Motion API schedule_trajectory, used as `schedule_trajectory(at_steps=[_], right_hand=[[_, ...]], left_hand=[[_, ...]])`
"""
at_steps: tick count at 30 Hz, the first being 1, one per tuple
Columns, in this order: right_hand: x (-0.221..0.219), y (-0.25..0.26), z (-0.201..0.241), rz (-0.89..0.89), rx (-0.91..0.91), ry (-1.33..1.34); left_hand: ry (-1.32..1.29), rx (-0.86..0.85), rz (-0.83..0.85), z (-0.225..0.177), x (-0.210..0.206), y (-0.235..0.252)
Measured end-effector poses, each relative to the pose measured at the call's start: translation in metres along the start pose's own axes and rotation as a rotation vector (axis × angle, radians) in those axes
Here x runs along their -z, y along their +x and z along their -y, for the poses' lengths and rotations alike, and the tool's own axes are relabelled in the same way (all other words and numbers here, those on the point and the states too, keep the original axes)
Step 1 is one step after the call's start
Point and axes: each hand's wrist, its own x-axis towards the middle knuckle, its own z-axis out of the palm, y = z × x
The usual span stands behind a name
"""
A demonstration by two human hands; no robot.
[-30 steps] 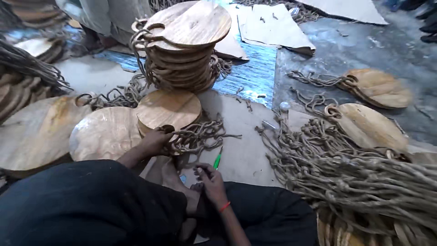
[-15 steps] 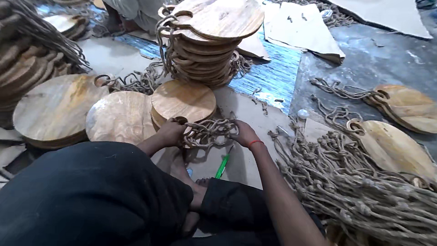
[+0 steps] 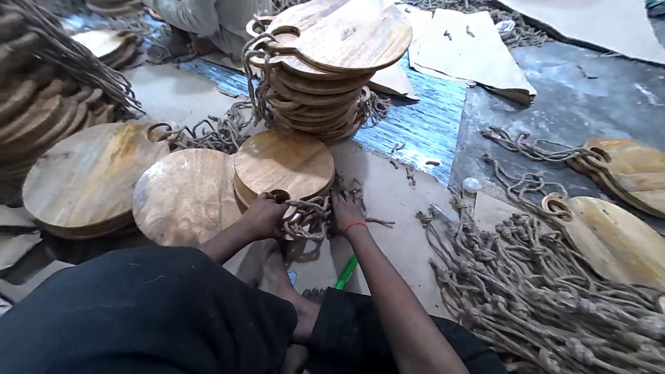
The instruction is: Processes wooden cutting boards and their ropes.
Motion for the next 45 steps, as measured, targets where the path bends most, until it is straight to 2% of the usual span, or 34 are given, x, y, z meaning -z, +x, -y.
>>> schedule_trajectory(at_steps=[4,7,9,13,15,17,21,24,27,29,31,34,36,37,39,42,44,45], right_hand=[[0.0,0.004,-0.014,-0.044,0.011,0.008],[0.015,0.0,-0.02,-0.025,-0.041,-0.092],[0.029,-0.001,-0.03,-0.088,-0.039,-0.15],[0.075,-0.015,-0.054,-0.092,0.191,-0.298],[0.101,-0.038,-0.059,-0.084,0.324,-0.358],[0.128,-0.066,-0.058,-0.051,0.384,-0.39],[0.157,-0.092,-0.042,0.108,0.318,-0.436],[0.16,-0.089,-0.05,0.021,0.249,-0.485],[0.138,-0.087,-0.088,-0.231,0.252,-0.438],[0.112,-0.09,-0.126,-0.371,0.114,-0.357],[0.076,-0.098,-0.161,-0.346,-0.166,-0.184],[0.002,-0.11,-0.186,-0.145,-0.451,0.072],[-0.032,-0.116,-0.181,-0.089,-0.532,0.206],[-0.043,-0.12,-0.174,-0.143,-0.545,0.288],[-0.064,-0.133,-0.158,-0.366,-0.566,0.446],[-0.074,-0.155,-0.142,-0.625,-0.644,0.67],[-0.074,-0.164,-0.132,-0.699,-0.692,0.747],[-0.072,-0.166,-0.127,-0.669,-0.693,0.749]], left_hand=[[-0.044,-0.009,0.007,0.0,0.003,-0.002],[-0.035,-0.036,-0.007,0.001,0.001,-0.003],[-0.019,-0.046,-0.019,0.003,-0.002,-0.002],[0.017,-0.077,-0.039,0.006,-0.005,-0.002],[0.044,-0.097,-0.042,0.003,-0.006,0.0],[0.054,-0.119,-0.069,-0.001,-0.011,0.006],[0.017,-0.128,-0.129,-0.028,-0.027,0.02],[0.028,-0.122,-0.126,-0.046,-0.035,0.034],[0.036,-0.096,-0.145,-0.057,-0.045,0.041],[0.033,-0.084,-0.121,-0.059,-0.042,0.038],[0.04,-0.085,-0.062,-0.059,-0.035,0.034],[0.048,-0.086,0.013,-0.058,-0.033,0.034],[0.051,-0.094,0.003,-0.054,-0.036,0.034],[0.035,-0.108,-0.018,-0.051,-0.037,0.031],[-0.017,-0.172,-0.111,-0.042,-0.047,0.025],[0.008,-0.256,-0.257,-0.032,-0.055,0.024],[0.082,-0.251,-0.258,-0.031,-0.056,0.026],[0.095,-0.246,-0.261,-0.032,-0.056,0.027]])
